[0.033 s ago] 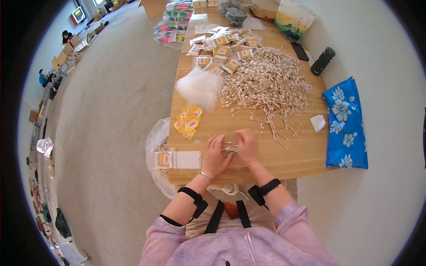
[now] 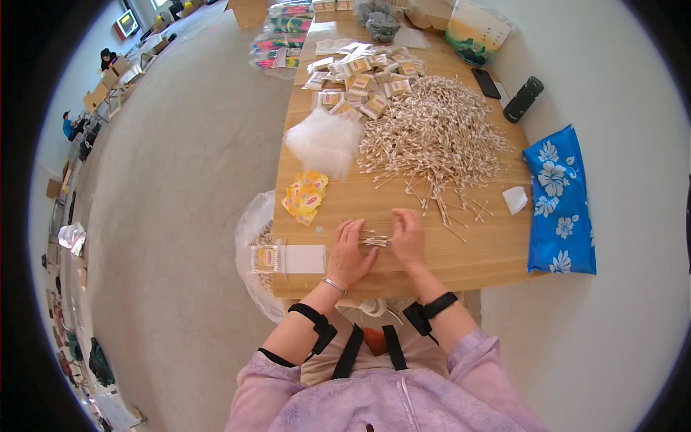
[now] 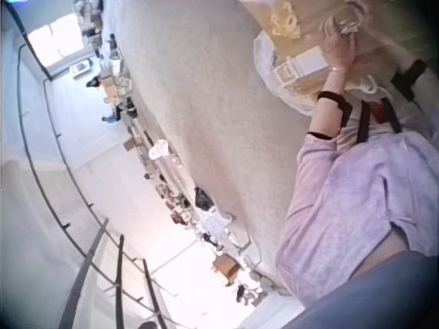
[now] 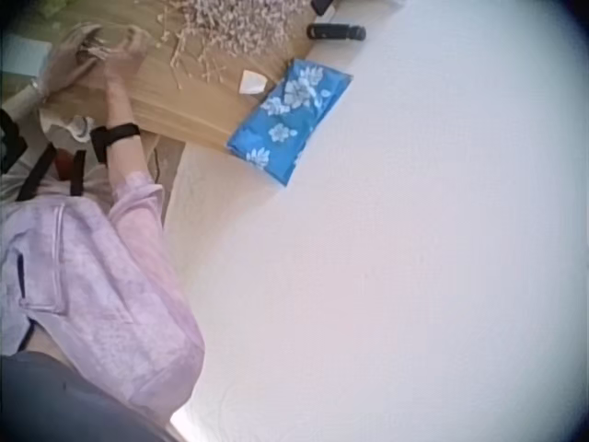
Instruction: The person is seen taking cotton swabs from a large pile, aligning them, and putting them into small plastic bags.
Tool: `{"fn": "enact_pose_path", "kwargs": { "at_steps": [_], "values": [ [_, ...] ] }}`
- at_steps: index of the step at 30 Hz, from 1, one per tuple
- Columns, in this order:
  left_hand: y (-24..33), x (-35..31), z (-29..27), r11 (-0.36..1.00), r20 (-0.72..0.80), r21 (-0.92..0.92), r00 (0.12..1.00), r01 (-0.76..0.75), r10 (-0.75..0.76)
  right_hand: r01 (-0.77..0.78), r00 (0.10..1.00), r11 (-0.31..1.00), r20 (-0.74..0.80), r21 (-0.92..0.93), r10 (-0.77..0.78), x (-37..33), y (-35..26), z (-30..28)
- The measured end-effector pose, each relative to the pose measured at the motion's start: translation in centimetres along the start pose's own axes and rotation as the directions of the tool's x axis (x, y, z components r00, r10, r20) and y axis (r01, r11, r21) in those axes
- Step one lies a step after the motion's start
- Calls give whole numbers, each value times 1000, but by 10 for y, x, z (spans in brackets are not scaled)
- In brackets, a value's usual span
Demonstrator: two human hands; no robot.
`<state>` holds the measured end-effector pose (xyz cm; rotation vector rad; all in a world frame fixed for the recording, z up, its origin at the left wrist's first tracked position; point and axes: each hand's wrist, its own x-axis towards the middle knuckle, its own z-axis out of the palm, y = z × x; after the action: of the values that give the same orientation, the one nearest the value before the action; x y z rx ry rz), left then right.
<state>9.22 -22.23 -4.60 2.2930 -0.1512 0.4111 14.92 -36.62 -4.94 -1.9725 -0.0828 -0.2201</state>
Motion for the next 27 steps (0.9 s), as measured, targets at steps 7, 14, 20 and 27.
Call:
{"fn": "enact_pose_path", "kwargs": {
  "at_steps": [7,14,20,27],
  "values": [
    [1,2,-3,998,30,-48,999,-29,30,-70,992,953,-78,296,97,-23,11,19],
    [-5,-3,-11,997,140,-65,989,-40,49,32,995,979,-99,201,-12,-23,7,15],
    [8,-5,-11,898,404,373,912,-235,71,-138,941,741,-320,-658,-108,-20,21,-62],
    [12,28,4,851,396,502,916,-156,-66,-189,970,728,-240,-659,35,-28,40,-92]
  ]
}}
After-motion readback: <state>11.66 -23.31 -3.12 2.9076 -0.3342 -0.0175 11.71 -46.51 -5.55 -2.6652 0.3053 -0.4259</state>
